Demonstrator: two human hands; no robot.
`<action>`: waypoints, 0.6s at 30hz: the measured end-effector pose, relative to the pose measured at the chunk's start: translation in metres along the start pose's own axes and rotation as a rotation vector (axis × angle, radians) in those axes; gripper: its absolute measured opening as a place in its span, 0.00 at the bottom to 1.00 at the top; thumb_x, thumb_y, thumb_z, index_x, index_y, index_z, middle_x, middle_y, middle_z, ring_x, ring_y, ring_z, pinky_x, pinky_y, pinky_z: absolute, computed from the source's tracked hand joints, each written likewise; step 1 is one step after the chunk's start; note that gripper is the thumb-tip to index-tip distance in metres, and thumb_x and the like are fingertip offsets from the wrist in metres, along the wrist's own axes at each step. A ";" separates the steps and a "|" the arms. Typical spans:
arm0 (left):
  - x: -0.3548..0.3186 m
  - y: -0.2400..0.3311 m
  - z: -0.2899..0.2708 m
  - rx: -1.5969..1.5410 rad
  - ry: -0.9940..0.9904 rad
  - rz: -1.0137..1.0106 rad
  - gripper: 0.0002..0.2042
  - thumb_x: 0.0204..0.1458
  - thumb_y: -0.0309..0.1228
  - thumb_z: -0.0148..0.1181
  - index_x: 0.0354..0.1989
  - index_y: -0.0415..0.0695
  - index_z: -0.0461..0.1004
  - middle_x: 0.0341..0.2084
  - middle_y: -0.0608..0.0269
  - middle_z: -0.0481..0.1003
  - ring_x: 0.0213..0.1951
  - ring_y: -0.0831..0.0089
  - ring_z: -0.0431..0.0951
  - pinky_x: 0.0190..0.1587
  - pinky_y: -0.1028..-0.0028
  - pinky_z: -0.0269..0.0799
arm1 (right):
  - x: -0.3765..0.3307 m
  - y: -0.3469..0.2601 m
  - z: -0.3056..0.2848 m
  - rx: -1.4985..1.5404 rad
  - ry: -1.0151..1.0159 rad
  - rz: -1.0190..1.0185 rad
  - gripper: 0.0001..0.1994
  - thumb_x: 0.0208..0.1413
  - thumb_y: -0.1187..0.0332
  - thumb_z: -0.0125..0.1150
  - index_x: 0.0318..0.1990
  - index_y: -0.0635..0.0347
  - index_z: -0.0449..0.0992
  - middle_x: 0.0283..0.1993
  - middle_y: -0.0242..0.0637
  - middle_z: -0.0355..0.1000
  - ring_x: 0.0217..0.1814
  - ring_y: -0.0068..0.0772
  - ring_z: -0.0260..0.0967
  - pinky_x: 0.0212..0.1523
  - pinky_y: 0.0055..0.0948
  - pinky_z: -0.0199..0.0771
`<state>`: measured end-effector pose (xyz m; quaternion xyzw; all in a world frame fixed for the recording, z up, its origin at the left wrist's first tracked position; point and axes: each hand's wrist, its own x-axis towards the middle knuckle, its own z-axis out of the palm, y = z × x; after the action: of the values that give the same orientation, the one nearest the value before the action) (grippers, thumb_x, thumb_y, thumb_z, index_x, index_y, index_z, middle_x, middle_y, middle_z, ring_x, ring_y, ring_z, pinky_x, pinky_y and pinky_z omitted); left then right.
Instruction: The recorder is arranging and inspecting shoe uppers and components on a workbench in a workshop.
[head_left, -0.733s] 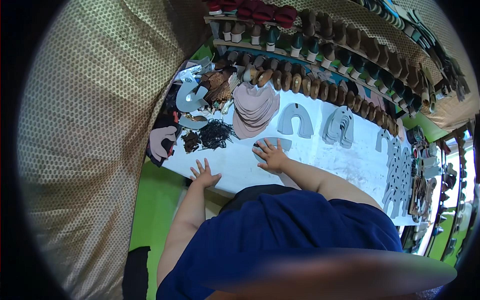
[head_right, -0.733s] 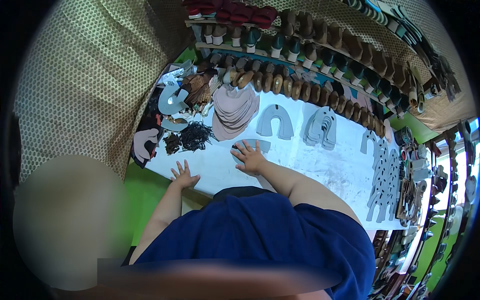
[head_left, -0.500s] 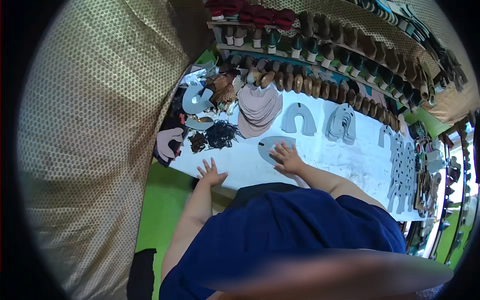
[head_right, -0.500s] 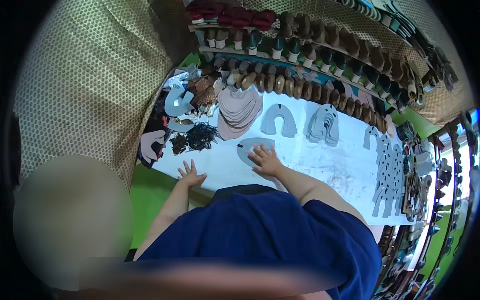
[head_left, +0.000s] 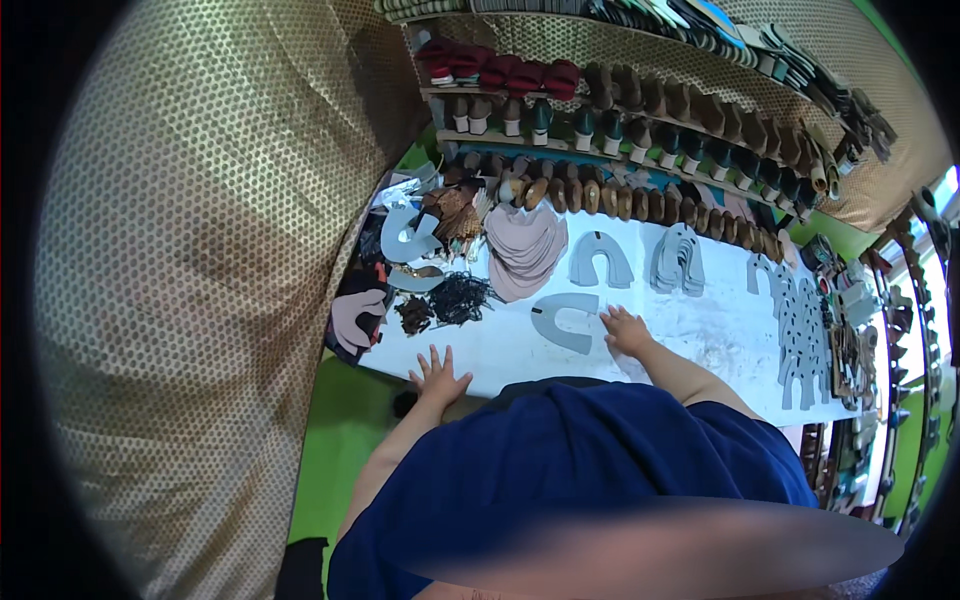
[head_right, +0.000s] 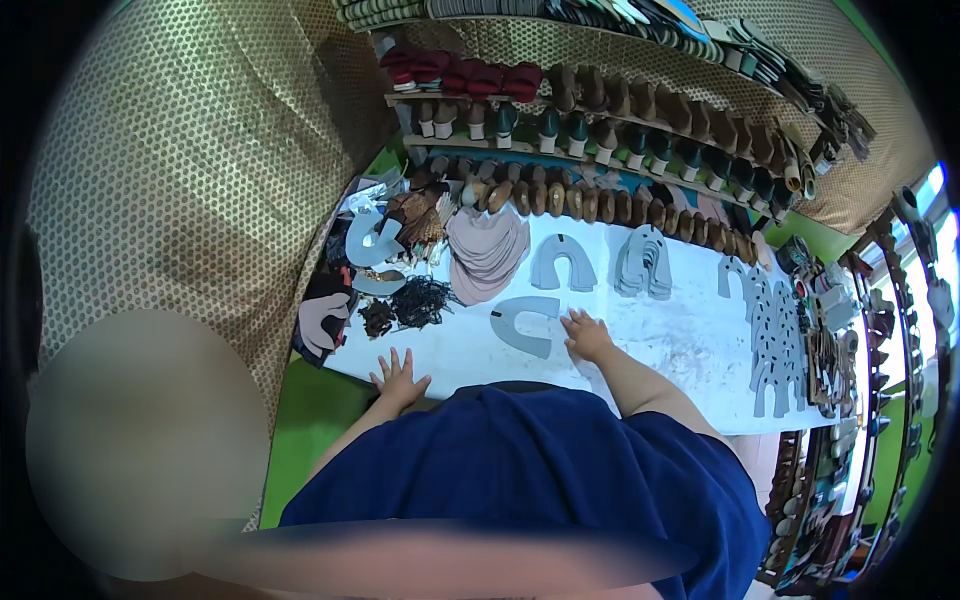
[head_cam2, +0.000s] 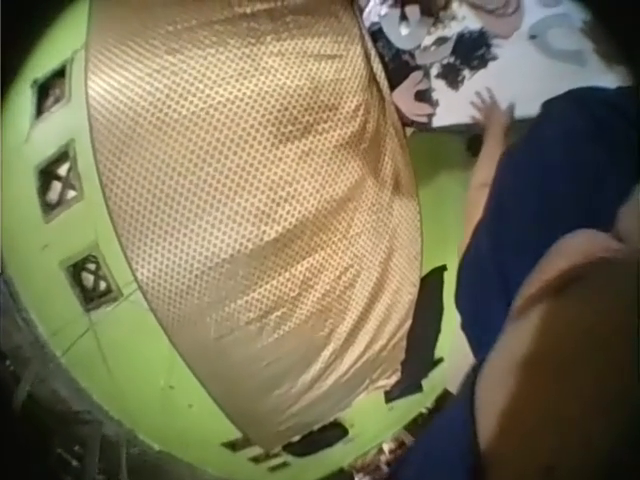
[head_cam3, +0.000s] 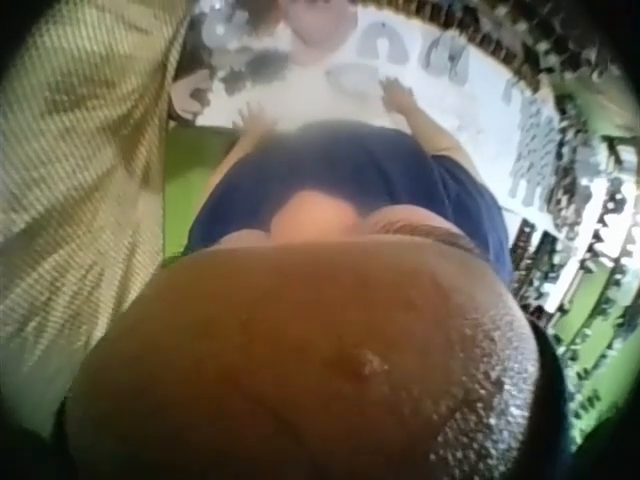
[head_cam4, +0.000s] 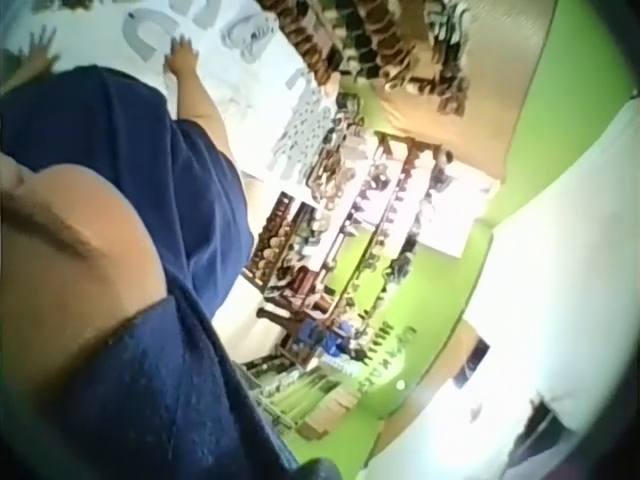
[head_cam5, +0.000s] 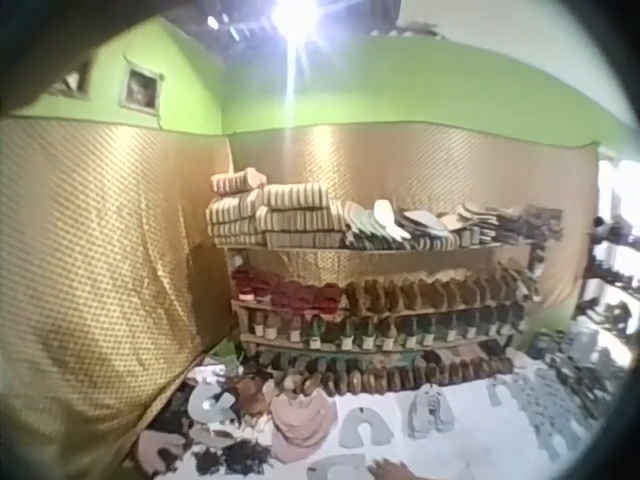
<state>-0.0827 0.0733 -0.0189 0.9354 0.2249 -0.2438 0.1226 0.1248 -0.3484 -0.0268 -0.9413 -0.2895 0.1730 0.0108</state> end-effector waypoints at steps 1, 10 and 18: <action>-0.002 -0.005 0.000 0.019 0.117 0.047 0.44 0.53 0.60 0.55 0.76 0.62 0.43 0.76 0.53 0.28 0.74 0.42 0.26 0.67 0.31 0.28 | 0.001 0.002 0.001 0.026 0.001 0.055 0.33 0.60 0.55 0.56 0.72 0.43 0.55 0.78 0.36 0.46 0.80 0.45 0.42 0.69 0.64 0.53; 0.023 -0.070 -0.079 0.008 0.478 -0.040 0.28 0.55 0.48 0.60 0.66 0.67 0.67 0.75 0.54 0.37 0.74 0.42 0.31 0.66 0.30 0.31 | 0.002 -0.033 0.005 0.101 0.003 0.297 0.35 0.57 0.64 0.56 0.73 0.49 0.53 0.78 0.41 0.45 0.79 0.49 0.43 0.69 0.58 0.56; 0.060 -0.085 -0.098 -0.067 0.548 0.060 0.17 0.49 0.44 0.67 0.50 0.65 0.82 0.75 0.60 0.40 0.75 0.47 0.35 0.69 0.36 0.29 | -0.013 -0.065 0.019 0.120 0.021 0.295 0.36 0.56 0.64 0.56 0.72 0.56 0.53 0.76 0.49 0.48 0.78 0.52 0.45 0.73 0.43 0.54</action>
<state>-0.0378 0.2021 0.0234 0.9681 0.2298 0.0295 0.0952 0.0739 -0.3029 -0.0325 -0.9731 -0.1372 0.1798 0.0446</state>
